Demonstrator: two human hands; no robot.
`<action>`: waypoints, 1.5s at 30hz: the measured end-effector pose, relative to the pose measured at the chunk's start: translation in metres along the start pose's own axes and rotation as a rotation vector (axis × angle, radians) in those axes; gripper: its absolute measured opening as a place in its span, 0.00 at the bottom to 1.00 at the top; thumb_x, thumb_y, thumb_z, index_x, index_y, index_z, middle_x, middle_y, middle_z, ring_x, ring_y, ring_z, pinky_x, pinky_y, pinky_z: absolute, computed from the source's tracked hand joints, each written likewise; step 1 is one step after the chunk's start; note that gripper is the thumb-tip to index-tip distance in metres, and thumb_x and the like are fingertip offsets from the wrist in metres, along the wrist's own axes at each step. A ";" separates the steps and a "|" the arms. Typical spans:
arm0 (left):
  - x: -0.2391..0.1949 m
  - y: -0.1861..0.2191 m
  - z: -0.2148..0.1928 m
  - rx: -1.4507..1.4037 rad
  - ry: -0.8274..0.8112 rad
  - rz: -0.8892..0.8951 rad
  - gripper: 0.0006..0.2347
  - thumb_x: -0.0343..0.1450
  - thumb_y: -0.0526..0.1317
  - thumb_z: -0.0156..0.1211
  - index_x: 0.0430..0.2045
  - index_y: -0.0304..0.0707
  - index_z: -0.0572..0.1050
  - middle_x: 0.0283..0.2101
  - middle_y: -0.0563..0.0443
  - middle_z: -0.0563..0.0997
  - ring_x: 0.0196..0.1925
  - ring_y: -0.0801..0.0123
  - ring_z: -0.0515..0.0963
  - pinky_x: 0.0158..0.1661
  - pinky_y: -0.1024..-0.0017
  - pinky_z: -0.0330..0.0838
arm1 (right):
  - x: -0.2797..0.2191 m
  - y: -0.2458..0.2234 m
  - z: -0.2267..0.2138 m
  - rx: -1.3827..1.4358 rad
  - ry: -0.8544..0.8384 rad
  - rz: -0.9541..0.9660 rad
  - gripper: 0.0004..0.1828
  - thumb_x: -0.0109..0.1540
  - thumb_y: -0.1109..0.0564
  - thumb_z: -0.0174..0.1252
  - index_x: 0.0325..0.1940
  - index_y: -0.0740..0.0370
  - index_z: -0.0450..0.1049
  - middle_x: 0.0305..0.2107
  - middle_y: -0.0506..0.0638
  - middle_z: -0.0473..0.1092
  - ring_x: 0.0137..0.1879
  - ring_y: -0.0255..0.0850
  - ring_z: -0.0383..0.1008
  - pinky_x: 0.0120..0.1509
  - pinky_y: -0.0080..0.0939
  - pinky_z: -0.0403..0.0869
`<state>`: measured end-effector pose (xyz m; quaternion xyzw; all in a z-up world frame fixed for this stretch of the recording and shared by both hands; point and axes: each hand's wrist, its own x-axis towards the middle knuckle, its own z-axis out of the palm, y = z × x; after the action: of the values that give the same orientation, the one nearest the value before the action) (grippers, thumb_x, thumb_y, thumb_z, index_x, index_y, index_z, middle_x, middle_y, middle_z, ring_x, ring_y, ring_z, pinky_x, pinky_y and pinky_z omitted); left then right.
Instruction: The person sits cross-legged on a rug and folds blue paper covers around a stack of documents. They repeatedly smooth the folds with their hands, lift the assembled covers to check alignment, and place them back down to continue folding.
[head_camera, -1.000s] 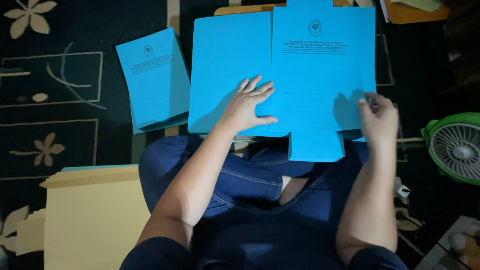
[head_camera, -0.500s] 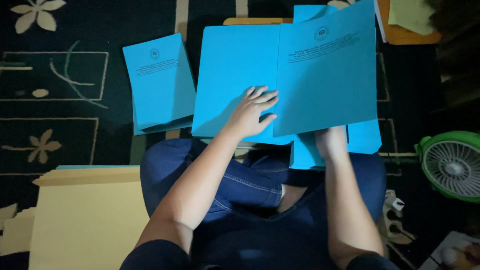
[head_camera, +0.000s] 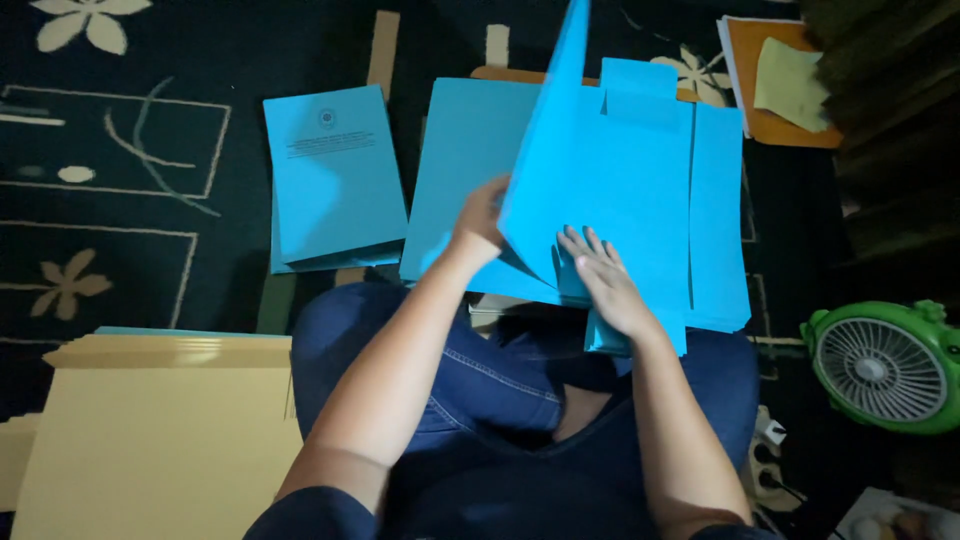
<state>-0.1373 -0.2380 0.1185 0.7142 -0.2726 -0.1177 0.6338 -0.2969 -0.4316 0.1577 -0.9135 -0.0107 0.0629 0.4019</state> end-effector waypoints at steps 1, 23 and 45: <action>-0.004 0.010 -0.013 -0.002 -0.001 0.004 0.19 0.72 0.42 0.57 0.58 0.39 0.75 0.60 0.36 0.78 0.66 0.41 0.71 0.67 0.46 0.63 | 0.001 -0.001 0.000 -0.003 0.003 0.000 0.32 0.75 0.40 0.25 0.80 0.48 0.57 0.76 0.57 0.51 0.82 0.62 0.37 0.82 0.68 0.35; -0.005 -0.011 0.043 0.959 -0.158 0.073 0.24 0.79 0.49 0.40 0.73 0.50 0.60 0.78 0.43 0.55 0.80 0.46 0.49 0.73 0.38 0.39 | 0.012 0.038 0.024 -0.416 -0.036 0.004 0.34 0.73 0.55 0.44 0.84 0.54 0.45 0.80 0.54 0.41 0.84 0.57 0.35 0.83 0.63 0.37; -0.004 0.005 0.040 0.981 -0.233 -0.031 0.25 0.80 0.46 0.31 0.75 0.37 0.52 0.80 0.45 0.49 0.81 0.51 0.44 0.75 0.43 0.31 | 0.100 0.079 0.019 -0.793 -0.074 0.101 0.39 0.75 0.36 0.23 0.85 0.57 0.32 0.81 0.55 0.29 0.86 0.51 0.28 0.86 0.55 0.36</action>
<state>-0.1625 -0.2700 0.1163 0.9141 -0.3540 -0.0639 0.1870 -0.2029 -0.4645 0.0760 -0.9942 -0.0037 0.1066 0.0141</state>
